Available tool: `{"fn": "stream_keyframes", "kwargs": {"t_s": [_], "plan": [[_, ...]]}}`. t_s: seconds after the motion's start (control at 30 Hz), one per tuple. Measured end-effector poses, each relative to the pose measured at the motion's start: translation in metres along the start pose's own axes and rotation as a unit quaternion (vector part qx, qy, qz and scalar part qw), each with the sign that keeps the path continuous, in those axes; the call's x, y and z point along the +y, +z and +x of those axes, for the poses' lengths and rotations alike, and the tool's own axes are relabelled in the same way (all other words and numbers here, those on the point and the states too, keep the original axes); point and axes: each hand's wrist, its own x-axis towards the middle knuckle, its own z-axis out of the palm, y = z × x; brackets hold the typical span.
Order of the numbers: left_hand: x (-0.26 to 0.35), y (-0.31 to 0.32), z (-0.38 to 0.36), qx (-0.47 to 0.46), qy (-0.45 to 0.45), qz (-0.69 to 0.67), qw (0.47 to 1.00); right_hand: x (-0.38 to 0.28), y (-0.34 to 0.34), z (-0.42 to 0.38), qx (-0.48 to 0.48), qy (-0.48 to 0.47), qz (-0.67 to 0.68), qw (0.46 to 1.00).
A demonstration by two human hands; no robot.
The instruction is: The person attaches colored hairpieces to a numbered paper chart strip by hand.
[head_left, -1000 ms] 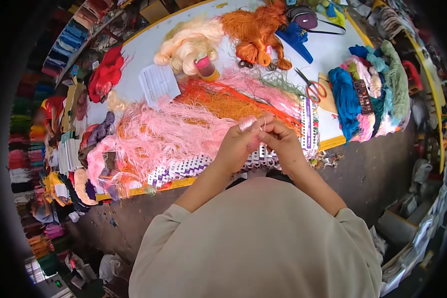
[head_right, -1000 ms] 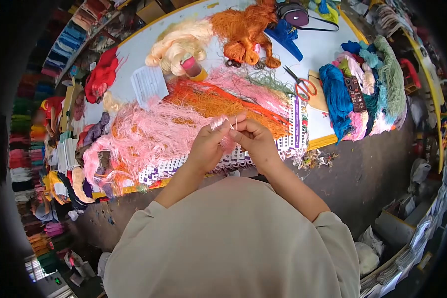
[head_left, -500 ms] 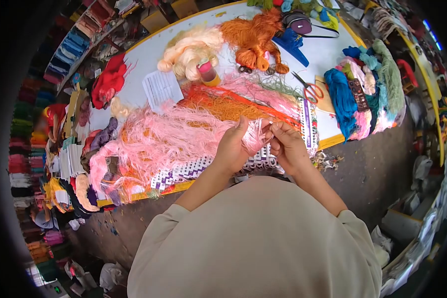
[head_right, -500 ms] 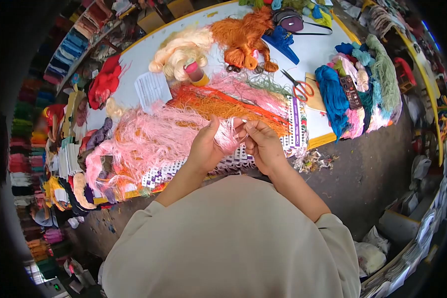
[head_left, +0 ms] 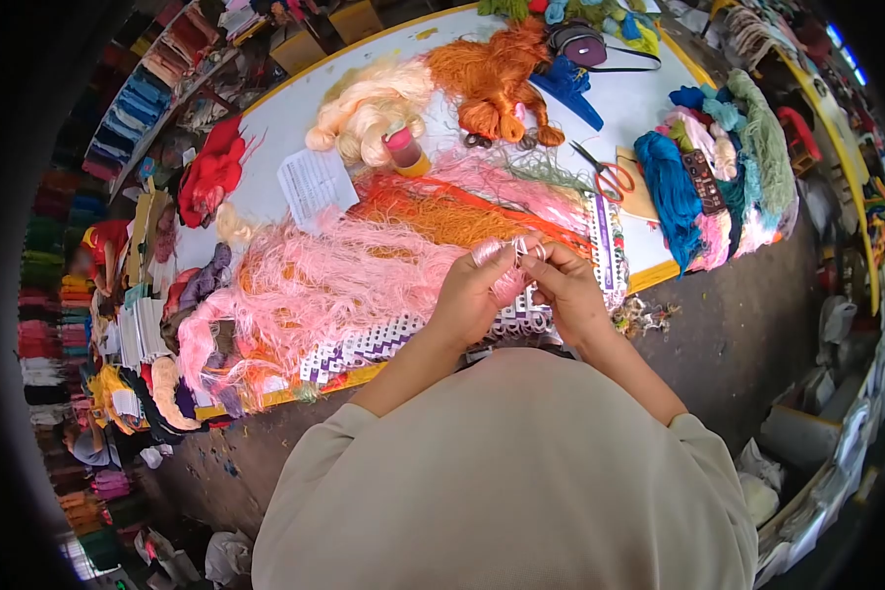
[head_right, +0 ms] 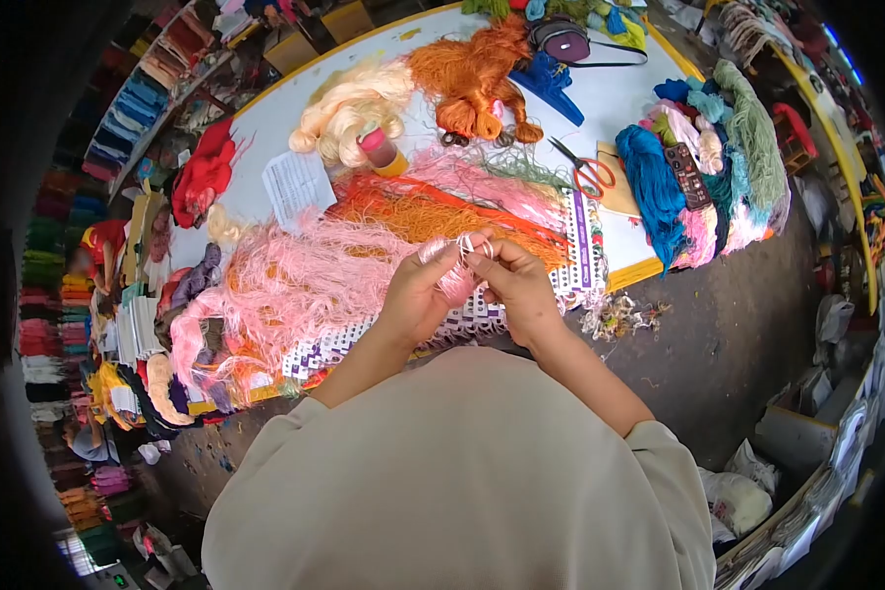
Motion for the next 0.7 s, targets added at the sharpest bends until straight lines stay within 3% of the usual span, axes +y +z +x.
{"fn": "stream_keyframes", "kwargs": {"t_s": [0.07, 0.4, 0.47, 0.5, 0.57, 0.6, 0.67, 0.7], "plan": [[0.0, 0.004, -0.001, 0.023, 0.019, 0.105, 0.994, 0.0, 0.0, 0.001, -0.007, 0.005, 0.015, 1.0], [-0.01, 0.003, 0.011, 0.084, 0.088, 0.11, 0.987, -0.001, -0.002, 0.008, -0.013, 0.014, 0.056, 0.998], [-0.005, 0.001, 0.01, 0.106, 0.106, 0.361, 0.92, -0.006, 0.005, 0.007, 0.002, 0.025, 0.004, 1.0], [-0.007, 0.002, 0.01, 0.106, 0.106, 0.361, 0.92, -0.005, 0.004, 0.008, 0.001, 0.026, 0.004, 1.0], [-0.012, 0.003, 0.009, 0.091, 0.191, 0.426, 0.88, -0.001, 0.0, 0.013, 0.002, 0.048, 0.007, 0.999], [-0.011, 0.004, 0.01, 0.092, 0.191, 0.425, 0.88, 0.001, -0.003, 0.015, 0.001, 0.048, 0.007, 0.999], [-0.009, 0.006, 0.01, 0.091, 0.128, 0.291, 0.944, 0.005, -0.009, 0.018, -0.012, 0.057, 0.084, 0.995], [-0.008, 0.006, 0.01, 0.092, 0.127, 0.291, 0.944, 0.005, -0.009, 0.019, -0.012, 0.057, 0.084, 0.995]]}}
